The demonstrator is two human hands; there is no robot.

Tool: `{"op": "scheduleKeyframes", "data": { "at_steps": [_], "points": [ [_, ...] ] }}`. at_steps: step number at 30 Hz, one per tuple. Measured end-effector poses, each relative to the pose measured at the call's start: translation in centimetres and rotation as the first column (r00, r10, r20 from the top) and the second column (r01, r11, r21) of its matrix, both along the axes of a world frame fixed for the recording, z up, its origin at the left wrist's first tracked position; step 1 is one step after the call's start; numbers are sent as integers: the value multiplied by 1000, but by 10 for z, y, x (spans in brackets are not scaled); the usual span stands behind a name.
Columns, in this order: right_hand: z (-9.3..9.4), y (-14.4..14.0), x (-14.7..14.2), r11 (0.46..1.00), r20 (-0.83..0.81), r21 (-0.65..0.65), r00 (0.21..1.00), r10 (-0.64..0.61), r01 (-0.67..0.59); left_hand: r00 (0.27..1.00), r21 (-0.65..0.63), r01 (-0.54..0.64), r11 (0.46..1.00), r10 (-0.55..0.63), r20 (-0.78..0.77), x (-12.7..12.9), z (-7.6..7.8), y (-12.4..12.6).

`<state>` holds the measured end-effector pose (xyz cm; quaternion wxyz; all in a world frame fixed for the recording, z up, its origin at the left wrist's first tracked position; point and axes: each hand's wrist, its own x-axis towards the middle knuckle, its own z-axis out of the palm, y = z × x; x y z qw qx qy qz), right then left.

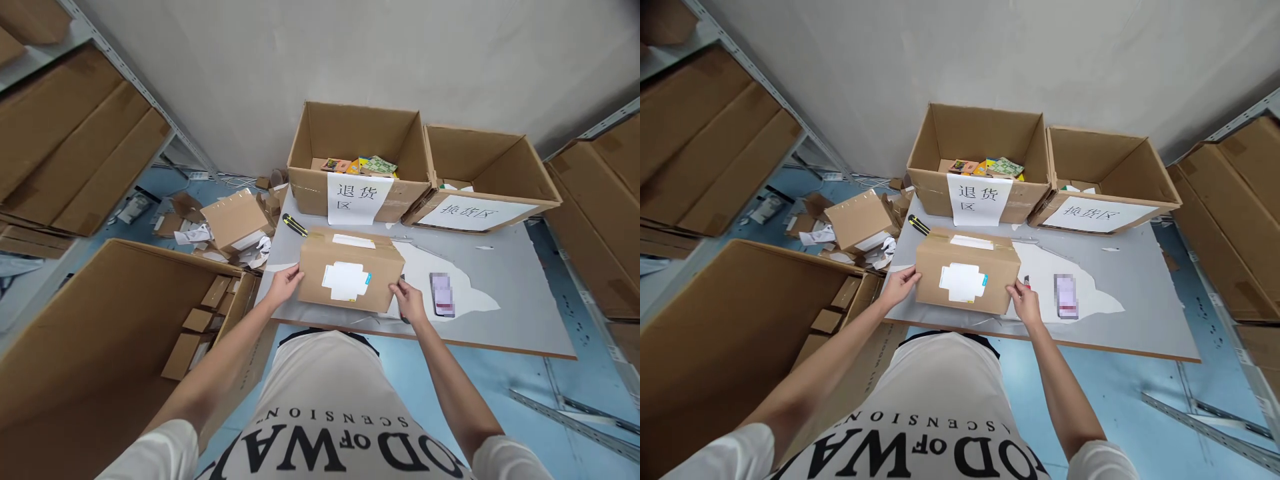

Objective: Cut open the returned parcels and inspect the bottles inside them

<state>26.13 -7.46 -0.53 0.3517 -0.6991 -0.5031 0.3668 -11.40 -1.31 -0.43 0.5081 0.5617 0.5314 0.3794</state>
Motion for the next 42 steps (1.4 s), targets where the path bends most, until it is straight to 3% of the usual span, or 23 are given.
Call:
{"op": "scheduleKeyframes", "data": {
  "at_steps": [3, 7, 15, 22, 29, 35, 39, 42],
  "points": [
    [14, 8, 5, 998, 69, -2, 996, 61, -61, 999, -17, -23, 1000, 23, -25, -1, 8, 9],
    [19, 16, 11, 998, 146, -41, 988, 44, -38, 1000, -82, -11, 997, 13, 20, 5, 6, 12],
    [0, 33, 13, 993, 122, -121, 993, -1, 16, 992, -200, -76, 977, 94, 82, 16, -6, 25],
    [-8, 44, 14, 984, 75, -157, 994, -73, 84, 975, -278, 12, 960, 51, 217, 14, -11, 27],
    [-19, 45, 16, 977, -68, -159, 986, -152, 140, 969, -293, -6, 956, 78, 234, 11, -18, 25],
    [-45, 11, 27, 991, -184, -61, 974, -129, 120, 962, -353, -56, 934, 145, 232, -5, -42, 2],
    [-67, -30, 20, 984, -118, -75, 981, 153, -163, 986, -226, 37, 973, 1, 166, -11, -65, -32],
    [-75, -47, 5, 975, -140, -121, 975, 170, -187, 991, -169, 97, 981, -79, 106, -4, -74, -48]
  ]
}}
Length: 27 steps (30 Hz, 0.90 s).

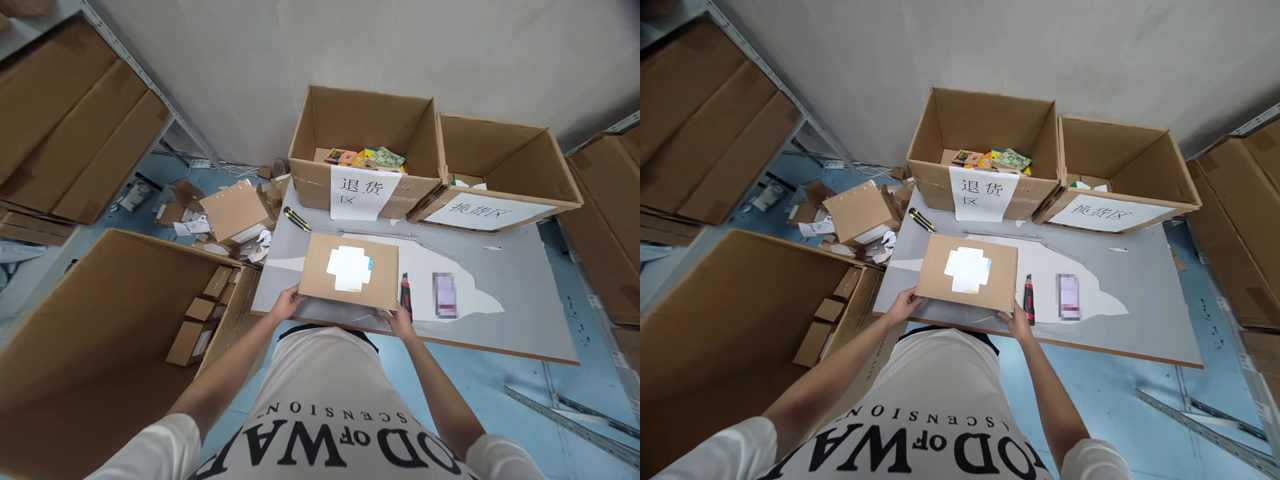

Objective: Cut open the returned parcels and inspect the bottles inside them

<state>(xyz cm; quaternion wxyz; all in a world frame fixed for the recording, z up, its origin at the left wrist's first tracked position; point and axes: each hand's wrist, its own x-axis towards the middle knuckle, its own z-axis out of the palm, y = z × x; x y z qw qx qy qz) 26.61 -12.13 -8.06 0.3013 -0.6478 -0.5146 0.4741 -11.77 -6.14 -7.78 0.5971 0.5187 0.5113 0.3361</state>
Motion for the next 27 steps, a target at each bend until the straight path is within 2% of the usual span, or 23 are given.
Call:
{"op": "scheduleKeyframes", "data": {
  "at_steps": [3, 6, 8, 11, 15, 18, 22, 27],
  "points": [
    [0, -2, -12, 996, -34, -6, 995, -89, 89, 999, 6, -25, 1000, 25, -43, 9, -1, -4],
    [7, 4, -13, 995, -92, -1, 991, -101, 101, 995, 24, -34, 999, 36, -98, 11, 6, 1],
    [18, 10, -10, 995, -142, 9, 985, -96, 98, 987, 48, -37, 998, 44, -154, 9, 17, 5],
    [44, 22, -5, 993, -156, 51, 983, -98, 107, 971, 97, -43, 994, 64, -229, 6, 43, 15],
    [85, 46, -1, 990, 79, 90, 990, -117, 110, 951, 171, -84, 982, 131, -282, 9, 80, 35],
    [102, 65, 1, 993, 245, 89, 965, -95, 75, 936, 210, -91, 973, 155, -314, 15, 97, 53],
    [104, 85, 1, 994, 289, 61, 952, -104, 90, 916, 231, -69, 970, 154, -370, 21, 103, 79],
    [97, 99, 3, 995, 302, -18, 950, -86, 95, 886, 145, -86, 986, 143, -442, 22, 98, 102]
  ]
}}
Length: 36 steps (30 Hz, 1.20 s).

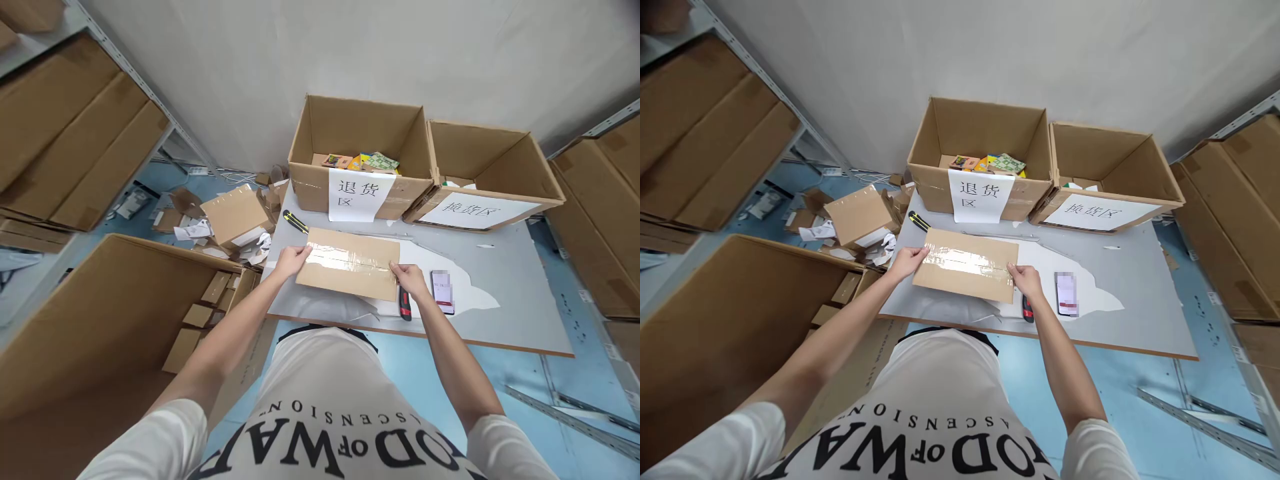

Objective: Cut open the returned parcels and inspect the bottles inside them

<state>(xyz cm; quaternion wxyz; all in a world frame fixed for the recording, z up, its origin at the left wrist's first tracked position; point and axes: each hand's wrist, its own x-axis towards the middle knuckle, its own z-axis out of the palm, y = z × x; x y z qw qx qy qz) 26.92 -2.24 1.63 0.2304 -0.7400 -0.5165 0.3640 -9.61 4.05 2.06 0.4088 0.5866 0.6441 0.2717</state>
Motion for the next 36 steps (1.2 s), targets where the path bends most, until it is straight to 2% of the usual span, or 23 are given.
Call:
{"op": "scheduleKeyframes", "data": {
  "at_steps": [2, 5, 9, 16, 19, 21, 22, 24, 26, 28, 31, 36],
  "points": [
    [-2, 2, 0, 1000, 6, -25, 1000, 5, -5, 999, -58, 2, 998, 0, 40, -1, -7, 2],
    [-6, 3, -1, 1000, 13, -30, 1000, -6, 7, 977, -124, 63, 990, -36, 211, -4, -17, -2],
    [-9, 1, -1, 998, 5, -29, 999, -52, 52, 919, -119, 120, 986, -64, 390, -7, -23, -11],
    [-10, -5, -6, 993, 1, 3, 993, -116, 116, 904, -126, 9, 992, 46, 426, 0, -23, -18],
    [-15, -6, 4, 990, -139, -24, 980, -140, 138, 915, -94, -33, 995, 68, 398, 3, -26, -21],
    [-24, -10, 19, 979, -204, -32, 957, -205, 203, 923, -67, -66, 996, 87, 375, 5, -28, -23],
    [-30, -14, 27, 970, -167, -25, 955, -244, 243, 926, -55, -88, 995, 102, 364, 6, -29, -24],
    [-46, -25, 41, 959, 49, -13, 958, -283, 284, 931, -27, -137, 990, 138, 337, 8, -30, -27],
    [-63, -39, 48, 968, 296, -84, 933, -204, 238, 940, 9, -176, 984, 166, 299, 9, -30, -31],
    [-80, -52, 47, 955, 428, -222, 900, -85, 196, 952, 54, -198, 979, 178, 249, 10, -29, -35],
    [-99, -66, 37, 906, 501, -367, 865, 0, 212, 971, 118, -192, 974, 171, 168, 11, -25, -41],
    [-108, -69, 27, 896, 505, -379, 863, -8, 230, 984, 180, -165, 970, 151, 89, 13, -19, -44]
  ]
}}
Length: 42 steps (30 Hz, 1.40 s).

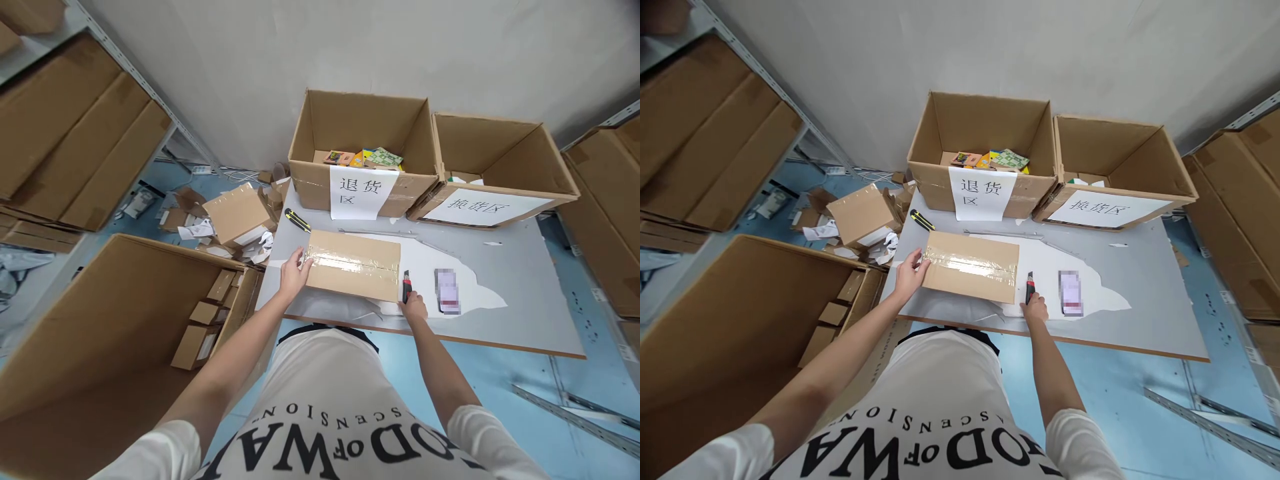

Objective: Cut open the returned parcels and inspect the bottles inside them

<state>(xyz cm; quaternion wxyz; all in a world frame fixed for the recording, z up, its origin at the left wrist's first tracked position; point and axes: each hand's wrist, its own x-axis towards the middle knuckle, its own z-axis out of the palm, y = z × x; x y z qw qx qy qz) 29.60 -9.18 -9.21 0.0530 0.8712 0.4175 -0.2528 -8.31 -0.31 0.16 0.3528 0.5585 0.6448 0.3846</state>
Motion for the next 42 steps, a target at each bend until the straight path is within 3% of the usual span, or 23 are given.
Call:
{"op": "scheduleKeyframes", "data": {
  "at_steps": [5, 8, 11, 13, 16, 18, 20, 23, 27, 34, 42],
  "points": [
    [9, 3, 6, 999, -34, 54, 999, 3, -1, 991, 80, 63, 995, -53, -119, 3, 8, -7],
    [27, 11, 17, 978, -74, 202, 997, -30, 45, 947, 171, 226, 959, -175, -271, 6, 11, -22],
    [62, 29, 27, 855, -193, 492, 978, -78, 166, 814, 163, 476, 864, -363, -453, 11, 10, -39],
    [96, 45, 23, 774, -246, 609, 969, -20, 171, 720, 123, 575, 809, -429, -545, 15, 9, -48],
    [148, 70, -9, 734, -245, 674, 914, 323, -79, 648, 91, 606, 790, -424, -633, 20, 6, -51],
    [173, 86, -44, 646, -201, 664, 743, 639, -376, 617, 85, 604, 792, -399, -678, 22, 4, -50],
    [187, 100, -81, 493, -185, 641, 505, 843, -588, 586, 82, 605, 792, -373, -720, 22, 3, -48],
    [189, 116, -125, 317, -156, 564, 278, 948, -762, 545, 85, 608, 790, -336, -768, 23, 1, -47],
    [186, 130, -147, 180, -85, 432, 158, 984, -884, 527, 97, 595, 798, -296, -797, 24, 0, -50],
    [184, 140, -142, 65, -9, 384, 67, 998, -921, 546, 123, 582, 804, -274, -792, 26, -3, -50],
    [196, 140, -150, 29, -6, 305, 29, 1000, -952, 547, 140, 588, 797, -264, -795, 25, -7, -50]
  ]
}}
